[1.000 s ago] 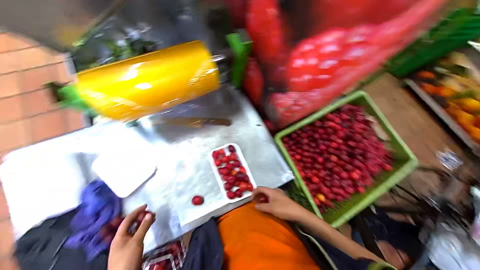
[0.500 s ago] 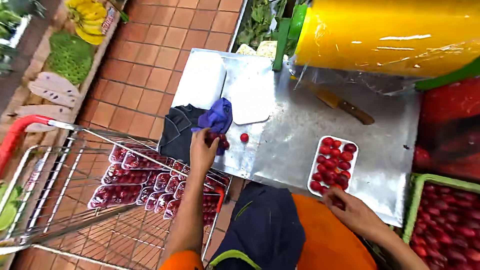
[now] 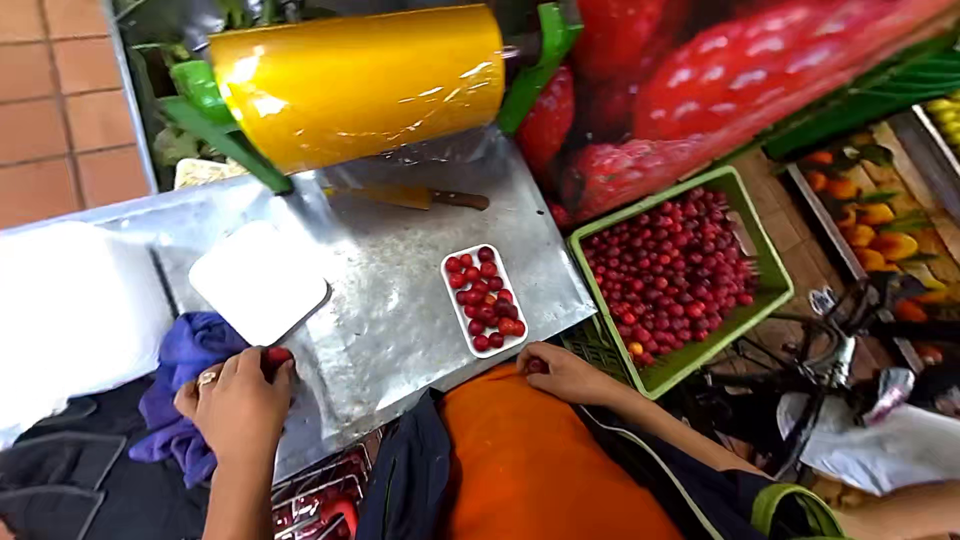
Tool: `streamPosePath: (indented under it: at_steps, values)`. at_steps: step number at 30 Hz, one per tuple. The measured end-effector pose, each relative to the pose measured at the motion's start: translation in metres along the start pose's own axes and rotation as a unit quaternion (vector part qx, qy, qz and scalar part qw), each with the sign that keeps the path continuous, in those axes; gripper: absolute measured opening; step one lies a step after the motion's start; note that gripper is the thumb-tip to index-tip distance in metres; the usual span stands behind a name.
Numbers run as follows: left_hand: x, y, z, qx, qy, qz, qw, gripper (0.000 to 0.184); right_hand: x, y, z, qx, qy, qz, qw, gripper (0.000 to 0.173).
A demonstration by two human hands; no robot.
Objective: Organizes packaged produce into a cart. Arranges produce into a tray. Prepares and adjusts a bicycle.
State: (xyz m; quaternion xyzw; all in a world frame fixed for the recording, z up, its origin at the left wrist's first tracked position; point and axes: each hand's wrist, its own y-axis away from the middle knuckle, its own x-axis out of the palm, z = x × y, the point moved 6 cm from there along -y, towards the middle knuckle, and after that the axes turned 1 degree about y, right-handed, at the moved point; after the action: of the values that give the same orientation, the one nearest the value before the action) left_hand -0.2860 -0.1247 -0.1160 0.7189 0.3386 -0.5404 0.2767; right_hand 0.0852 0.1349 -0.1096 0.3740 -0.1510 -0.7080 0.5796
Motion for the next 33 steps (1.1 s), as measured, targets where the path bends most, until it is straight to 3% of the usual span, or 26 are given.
streamPosePath:
  at_steps: [3,5,9,12,16,21,23,24,26,27,28,29,30,31,33]
  values:
    - [-0.023,-0.001,-0.029,0.052,0.023,0.009,0.998,0.031,0.010,0.036,-0.023,0.055,-0.042,-0.047,0.996,0.021]
    - [-0.027,-0.004,-0.067,0.121,0.101,0.054,0.986,0.038,0.026,0.058,-0.042,0.112,-0.089,-0.080,0.986,0.022]
    - [0.018,0.003,-0.174,0.280,0.238,0.192,0.910,0.046,0.070,0.093,-0.072,0.166,-0.136,-0.152,0.965,0.027]
    - [0.052,0.034,-0.228,0.369,0.205,0.163,0.892,0.041,0.095,0.122,-0.089,0.180,-0.155,-0.204,0.950,0.030]
    - [0.082,0.056,-0.239,0.403,0.158,0.072,0.899,0.034,0.123,0.153,-0.106,0.196,-0.238,-0.292,0.905,0.029]
    - [0.073,0.063,-0.237,0.364,0.182,0.017,0.914,0.050,0.130,0.146,-0.116,0.187,-0.238,-0.319,0.898,0.034]
    - [0.060,0.080,-0.242,0.313,0.293,0.112,0.897,0.043,0.115,0.130,-0.100,0.152,-0.188,-0.321,0.916,0.035]
    - [0.062,0.095,-0.248,0.253,0.360,0.225,0.869,0.040,0.105,0.124,-0.086,0.120,-0.155,-0.321,0.927,0.038]
    - [0.078,0.138,-0.261,0.100,0.464,0.476,0.740,0.050,0.088,0.122,-0.054,0.067,-0.111,-0.282,0.951,0.053]
    - [0.086,0.160,-0.265,0.032,0.491,0.559,0.667,0.056,0.083,0.127,-0.043,0.056,-0.098,-0.254,0.960,0.062]
    - [0.091,0.176,-0.266,-0.022,0.503,0.600,0.621,0.054,0.081,0.134,-0.037,0.045,-0.089,-0.248,0.964,0.068]
    - [0.093,0.185,-0.265,-0.059,0.505,0.609,0.609,0.045,0.080,0.147,-0.040,0.031,-0.082,-0.271,0.958,0.070]
    - [0.092,0.186,-0.265,-0.072,0.497,0.593,0.630,0.033,0.080,0.165,-0.050,0.022,-0.076,-0.314,0.946,0.068]
    - [0.085,0.181,-0.265,-0.049,0.470,0.555,0.685,0.028,0.081,0.190,-0.065,0.022,-0.071,-0.362,0.929,0.064]
    - [0.061,0.152,-0.267,0.064,0.345,0.437,0.828,0.035,0.090,0.248,-0.104,0.052,-0.053,-0.448,0.891,0.054]
